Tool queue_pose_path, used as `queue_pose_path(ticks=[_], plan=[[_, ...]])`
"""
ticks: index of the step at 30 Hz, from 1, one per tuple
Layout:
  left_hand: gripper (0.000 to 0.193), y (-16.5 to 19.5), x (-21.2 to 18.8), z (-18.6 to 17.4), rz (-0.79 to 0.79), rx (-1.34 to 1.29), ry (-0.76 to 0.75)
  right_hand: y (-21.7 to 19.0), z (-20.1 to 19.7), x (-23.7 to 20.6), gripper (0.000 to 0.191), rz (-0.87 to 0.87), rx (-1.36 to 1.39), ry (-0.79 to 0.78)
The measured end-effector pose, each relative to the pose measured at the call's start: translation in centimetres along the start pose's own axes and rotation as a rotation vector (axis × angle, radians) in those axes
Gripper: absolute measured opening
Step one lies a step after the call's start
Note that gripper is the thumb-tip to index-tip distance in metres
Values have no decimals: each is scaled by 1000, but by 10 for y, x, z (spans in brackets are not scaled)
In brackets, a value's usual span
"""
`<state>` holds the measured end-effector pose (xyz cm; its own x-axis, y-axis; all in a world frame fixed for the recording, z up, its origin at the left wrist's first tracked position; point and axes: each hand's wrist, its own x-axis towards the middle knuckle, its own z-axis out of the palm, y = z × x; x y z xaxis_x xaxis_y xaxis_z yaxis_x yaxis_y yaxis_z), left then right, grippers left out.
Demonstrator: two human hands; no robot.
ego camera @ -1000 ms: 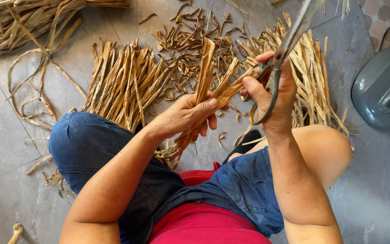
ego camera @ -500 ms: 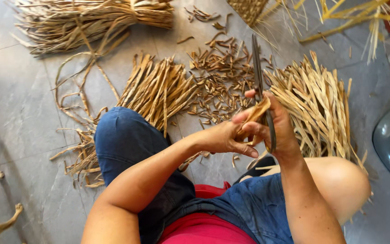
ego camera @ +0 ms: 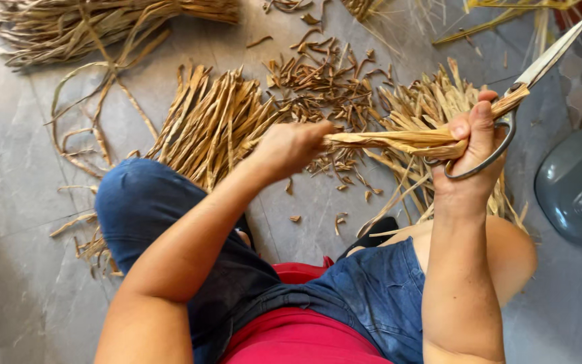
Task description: The person sits on a low stool on the floor with bundles of dried leaf strips spread around them. They pick up strips one at a time, hold them in one hand, and use scissors to trim off dark or damaged edge portions, dropping the trimmed waste pieces onto a growing pile on the floor while keeping the usable strips.
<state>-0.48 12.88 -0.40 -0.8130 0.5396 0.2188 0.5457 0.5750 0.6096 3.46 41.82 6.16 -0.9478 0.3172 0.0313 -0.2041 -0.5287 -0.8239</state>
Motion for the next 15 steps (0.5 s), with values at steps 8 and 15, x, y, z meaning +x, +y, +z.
queue_pose_path(ticks=[8, 15], plan=[[66, -25, -34, -50, 25, 138, 283, -9, -37, 17, 25, -261, -45, 204], [59, 47, -20, 36, -495, -1515, -469, 12, 7, -29, 33, -192, -81, 30]])
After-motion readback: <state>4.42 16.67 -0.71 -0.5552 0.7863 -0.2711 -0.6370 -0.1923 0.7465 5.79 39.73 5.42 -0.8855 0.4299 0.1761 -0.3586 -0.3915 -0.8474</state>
